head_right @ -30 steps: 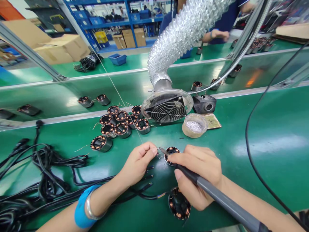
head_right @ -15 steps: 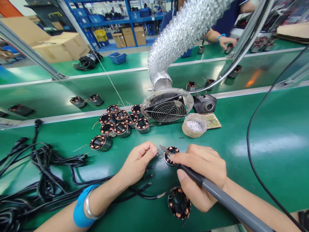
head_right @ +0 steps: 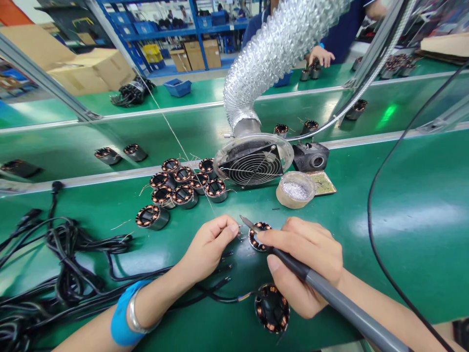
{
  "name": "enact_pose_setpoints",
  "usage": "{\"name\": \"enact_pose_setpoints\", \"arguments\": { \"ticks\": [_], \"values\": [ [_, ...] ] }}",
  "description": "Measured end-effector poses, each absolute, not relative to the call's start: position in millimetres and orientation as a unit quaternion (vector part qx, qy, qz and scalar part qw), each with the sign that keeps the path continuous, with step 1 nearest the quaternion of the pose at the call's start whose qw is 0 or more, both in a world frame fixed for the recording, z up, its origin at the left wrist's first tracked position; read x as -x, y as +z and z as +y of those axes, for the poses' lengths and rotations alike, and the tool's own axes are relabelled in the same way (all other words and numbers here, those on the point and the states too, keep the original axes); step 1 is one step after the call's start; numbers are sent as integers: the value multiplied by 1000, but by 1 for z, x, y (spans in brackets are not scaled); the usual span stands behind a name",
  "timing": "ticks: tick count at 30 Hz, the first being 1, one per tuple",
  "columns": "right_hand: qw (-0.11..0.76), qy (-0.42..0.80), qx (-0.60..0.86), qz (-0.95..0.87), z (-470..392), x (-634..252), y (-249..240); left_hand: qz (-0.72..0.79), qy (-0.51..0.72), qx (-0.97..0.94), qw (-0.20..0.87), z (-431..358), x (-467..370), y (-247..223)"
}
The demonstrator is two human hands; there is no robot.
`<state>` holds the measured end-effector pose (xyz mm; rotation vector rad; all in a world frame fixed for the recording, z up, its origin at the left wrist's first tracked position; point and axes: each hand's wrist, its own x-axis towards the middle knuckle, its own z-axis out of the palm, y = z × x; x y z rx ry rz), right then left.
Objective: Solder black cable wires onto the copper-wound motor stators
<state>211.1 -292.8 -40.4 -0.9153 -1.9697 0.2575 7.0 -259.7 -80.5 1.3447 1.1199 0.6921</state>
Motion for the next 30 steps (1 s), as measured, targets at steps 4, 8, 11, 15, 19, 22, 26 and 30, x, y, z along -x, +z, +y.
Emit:
{"name": "enact_pose_setpoints", "arguments": {
  "ticks": [4, 8, 11, 15, 19, 22, 26, 30],
  "values": [
    [475, 81, 369, -794, -290, -209, -42, 479, 298, -577, 591, -260, -6, -80],
    [490, 60, 390, -777, -287, -207, -53, 479, 298, -580, 588, -259, -7, -80],
    [519, 77, 387, -758, -285, -204, -60, 479, 296, -582, 586, -259, -7, -80],
    [490, 87, 396, -772, -279, -200, -59, 475, 296, -588, 584, -260, -6, -80],
    [464, 55, 392, -792, -273, -193, -56, 466, 298, -590, 588, -260, -6, -80],
    [433, 71, 392, -808, -268, -185, -56, 457, 302, -597, 586, -261, -5, -83],
    [418, 88, 355, -831, -262, -177, -56, 448, 306, -618, 569, -262, -2, -84],
    [420, 84, 346, -835, -263, -179, -55, 443, 285, -664, 530, -261, 2, -73]
  ]
}}
